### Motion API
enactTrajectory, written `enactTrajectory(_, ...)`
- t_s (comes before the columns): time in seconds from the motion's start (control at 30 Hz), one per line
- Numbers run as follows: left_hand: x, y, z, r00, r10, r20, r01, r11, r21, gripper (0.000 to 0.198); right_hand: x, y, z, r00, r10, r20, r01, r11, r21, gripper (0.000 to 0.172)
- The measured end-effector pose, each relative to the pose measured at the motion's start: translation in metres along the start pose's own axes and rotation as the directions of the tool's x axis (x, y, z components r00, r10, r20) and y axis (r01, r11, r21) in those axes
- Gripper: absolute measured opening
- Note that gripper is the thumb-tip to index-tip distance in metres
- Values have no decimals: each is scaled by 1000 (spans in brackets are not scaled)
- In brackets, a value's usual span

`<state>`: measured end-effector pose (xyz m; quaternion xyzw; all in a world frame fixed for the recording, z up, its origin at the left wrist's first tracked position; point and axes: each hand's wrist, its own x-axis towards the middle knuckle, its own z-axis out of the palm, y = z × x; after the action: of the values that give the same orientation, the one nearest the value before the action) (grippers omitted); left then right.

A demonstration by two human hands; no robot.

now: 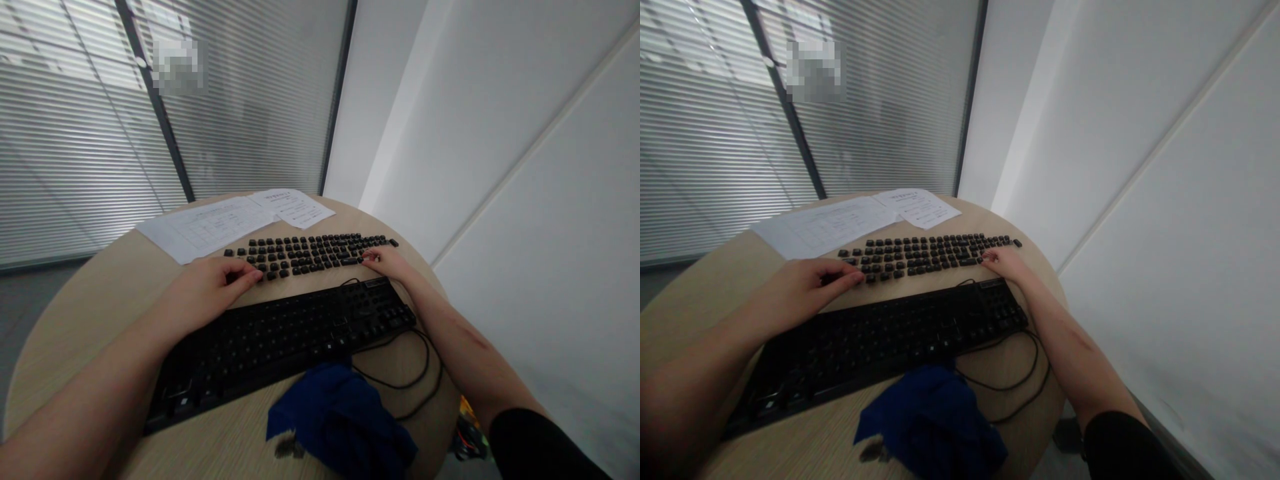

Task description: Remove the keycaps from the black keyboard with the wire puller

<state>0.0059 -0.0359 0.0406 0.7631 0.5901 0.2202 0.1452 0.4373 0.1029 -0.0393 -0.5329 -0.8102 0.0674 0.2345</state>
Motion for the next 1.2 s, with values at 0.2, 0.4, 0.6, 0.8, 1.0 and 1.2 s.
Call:
enactTrajectory(0.2, 6, -6, 1, 999, -25, 29, 24, 999, 33, 43, -12, -3, -35, 961, 92, -260, -66, 992, 108, 47)
enactTrajectory(0.4, 10, -11, 4, 989, 58, 138, -64, 997, 44, 41, -57, -44, -68, 912, 304, -274, -62, 764, 642, 74)
enactTrajectory(0.6, 15, -17, 6, 983, 57, 177, -76, 992, 103, 43, -122, -87, -47, 913, 399, 88, -244, 360, 901, 56)
enactTrajectory(0.8, 17, -20, 9, 980, 62, 187, -84, 990, 111, 43, -136, -92, -26, 908, 418, 21, -173, 329, 928, 44)
enactTrajectory(1.0, 19, -22, 11, 970, 78, 230, -92, 995, 50, 41, -139, -91, -23, 876, 477, -69, -178, 453, 874, 25)
enactTrajectory(1.2, 19, -27, 18, 952, 103, 287, -95, 995, -40, 45, -143, -84, -13, 877, 477, -53, -260, 565, 783, 22)
